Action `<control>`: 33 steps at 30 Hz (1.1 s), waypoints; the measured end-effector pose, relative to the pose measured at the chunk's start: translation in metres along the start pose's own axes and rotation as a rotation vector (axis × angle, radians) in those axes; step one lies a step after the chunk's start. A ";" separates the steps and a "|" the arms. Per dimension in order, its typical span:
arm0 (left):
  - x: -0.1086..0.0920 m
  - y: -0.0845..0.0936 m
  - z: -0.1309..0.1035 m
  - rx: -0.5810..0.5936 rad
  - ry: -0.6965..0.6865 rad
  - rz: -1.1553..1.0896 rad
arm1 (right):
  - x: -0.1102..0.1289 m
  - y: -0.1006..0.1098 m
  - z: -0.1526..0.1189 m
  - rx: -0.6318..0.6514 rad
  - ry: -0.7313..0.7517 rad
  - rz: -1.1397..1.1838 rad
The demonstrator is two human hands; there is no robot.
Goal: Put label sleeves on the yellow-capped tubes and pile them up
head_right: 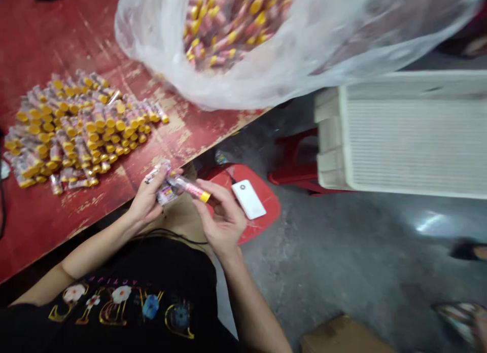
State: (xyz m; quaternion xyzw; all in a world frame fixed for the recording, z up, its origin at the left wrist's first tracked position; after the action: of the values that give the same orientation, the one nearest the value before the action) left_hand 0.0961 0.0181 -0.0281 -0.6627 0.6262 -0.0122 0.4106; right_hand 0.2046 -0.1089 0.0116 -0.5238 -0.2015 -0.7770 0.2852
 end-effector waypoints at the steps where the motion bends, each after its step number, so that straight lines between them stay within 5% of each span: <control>1: -0.001 -0.005 0.000 0.012 -0.005 0.027 | 0.003 0.002 0.000 0.029 0.008 -0.041; 7: 0.005 -0.032 0.011 0.091 -0.048 0.168 | 0.022 0.025 0.002 -0.080 0.113 -0.226; 12: 0.015 -0.043 0.017 0.141 -0.043 0.207 | 0.019 0.031 -0.004 -0.125 0.126 -0.158; 18: 0.018 -0.029 0.004 0.099 -0.003 0.190 | 0.020 0.027 -0.020 -0.067 0.054 -0.171; 24: 0.018 -0.011 0.003 0.101 -0.070 0.141 | 0.031 0.011 -0.031 -0.008 0.297 -0.400; 30: 0.019 -0.005 -0.002 0.121 -0.029 0.167 | -0.024 0.010 -0.045 -0.104 -0.264 0.141; 33: 0.017 -0.007 -0.003 0.126 -0.033 0.153 | -0.017 0.016 -0.042 -0.153 -0.197 0.046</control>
State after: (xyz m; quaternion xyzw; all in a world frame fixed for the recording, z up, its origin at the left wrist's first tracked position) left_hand 0.1039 0.0013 -0.0308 -0.5860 0.6660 -0.0093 0.4615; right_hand 0.1907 -0.1422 -0.0198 -0.6221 -0.1568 -0.7282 0.2411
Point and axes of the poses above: each hand's wrist, its own z-axis towards the middle knuckle, its own y-axis out of the back of the hand, x = y × z, the point moved 8 cm from there along z, towards the middle knuckle, and after that the axes turned 5 degrees about y, right-handed, at the moved point
